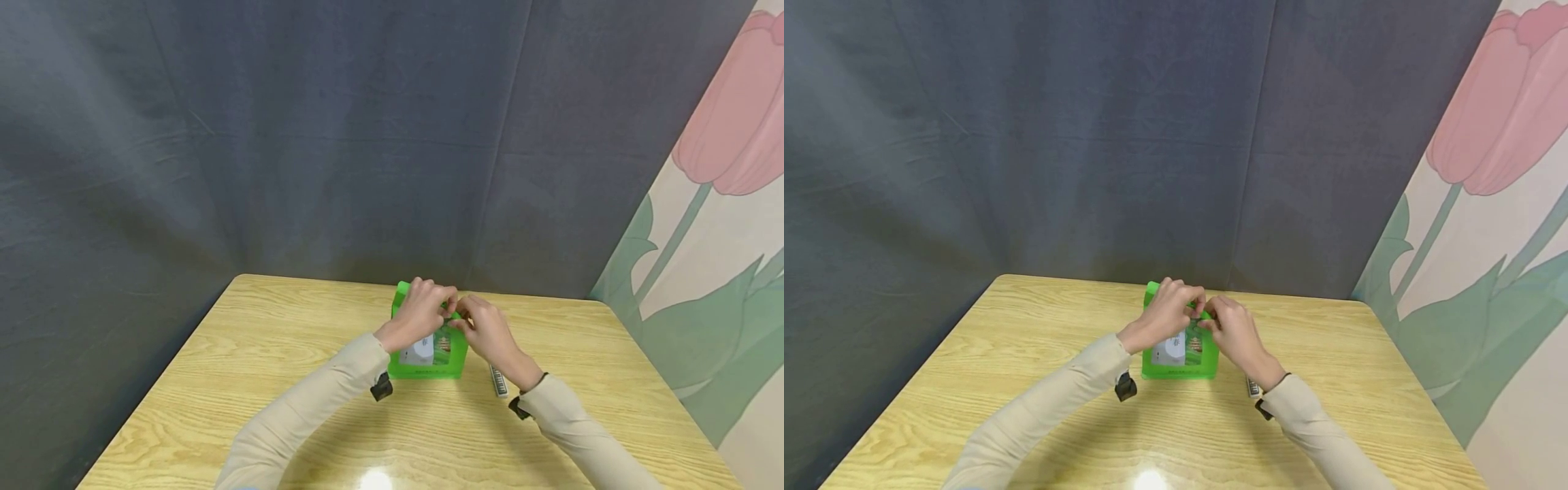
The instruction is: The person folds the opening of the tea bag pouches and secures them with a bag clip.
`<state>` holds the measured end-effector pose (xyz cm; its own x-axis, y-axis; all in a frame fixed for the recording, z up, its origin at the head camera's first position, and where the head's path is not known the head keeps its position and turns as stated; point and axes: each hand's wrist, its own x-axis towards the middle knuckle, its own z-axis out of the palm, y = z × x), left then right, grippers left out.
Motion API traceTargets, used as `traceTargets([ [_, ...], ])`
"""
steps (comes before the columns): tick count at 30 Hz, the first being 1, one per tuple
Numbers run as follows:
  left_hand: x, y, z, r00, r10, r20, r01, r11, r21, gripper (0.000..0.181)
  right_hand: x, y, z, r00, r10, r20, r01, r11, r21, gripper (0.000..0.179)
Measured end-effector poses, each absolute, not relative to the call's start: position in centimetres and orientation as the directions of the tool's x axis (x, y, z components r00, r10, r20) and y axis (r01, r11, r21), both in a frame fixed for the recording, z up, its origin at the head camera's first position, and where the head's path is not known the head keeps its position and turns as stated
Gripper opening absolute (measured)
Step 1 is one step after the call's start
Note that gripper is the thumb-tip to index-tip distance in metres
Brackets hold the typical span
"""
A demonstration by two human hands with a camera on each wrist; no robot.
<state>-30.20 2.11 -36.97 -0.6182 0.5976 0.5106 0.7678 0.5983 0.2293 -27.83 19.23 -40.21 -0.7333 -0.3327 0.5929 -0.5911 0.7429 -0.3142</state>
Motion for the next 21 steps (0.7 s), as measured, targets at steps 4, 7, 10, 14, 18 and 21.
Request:
traceTargets([
  [4, -30.22, 2.09, -37.05, -0.612, 0.592, 0.524, 0.768, 0.602, 0.217, 0.032, -27.92, 19.05, -40.16, -0.740, -0.317, 0.593, -0.577, 0.751, -0.319, 0.024],
  [7, -30.21, 2.07, -37.09, -0.603, 0.584, 0.543, 0.768, 0.609, 0.198, 0.034, -28.11, 18.92, -40.20, -0.735, -0.308, 0.604, -0.574, 0.756, -0.313, 0.025],
  [10, -30.15, 2.08, -37.11, -0.590, 0.575, 0.566, 0.770, 0.612, 0.181, 0.035, -28.37, 18.79, -40.33, -0.717, -0.313, 0.623, -0.582, 0.761, -0.288, 0.025],
  [14, -30.04, 2.13, -37.15, -0.577, 0.567, 0.588, 0.771, 0.616, 0.163, 0.034, -28.60, 18.63, -40.65, -0.674, -0.342, 0.655, -0.600, 0.770, -0.216, 0.028],
  [18, -29.98, 2.09, -37.23, -0.580, 0.556, 0.596, 0.759, 0.634, 0.147, 0.030, -28.45, 18.46, -40.80, -0.636, -0.374, 0.675, -0.600, 0.790, -0.128, 0.027],
  [21, -29.96, 2.04, -37.25, -0.582, 0.551, 0.598, 0.748, 0.651, 0.129, 0.025, -28.23, 18.37, -40.74, -0.638, -0.376, 0.671, -0.580, 0.808, -0.098, 0.026],
])
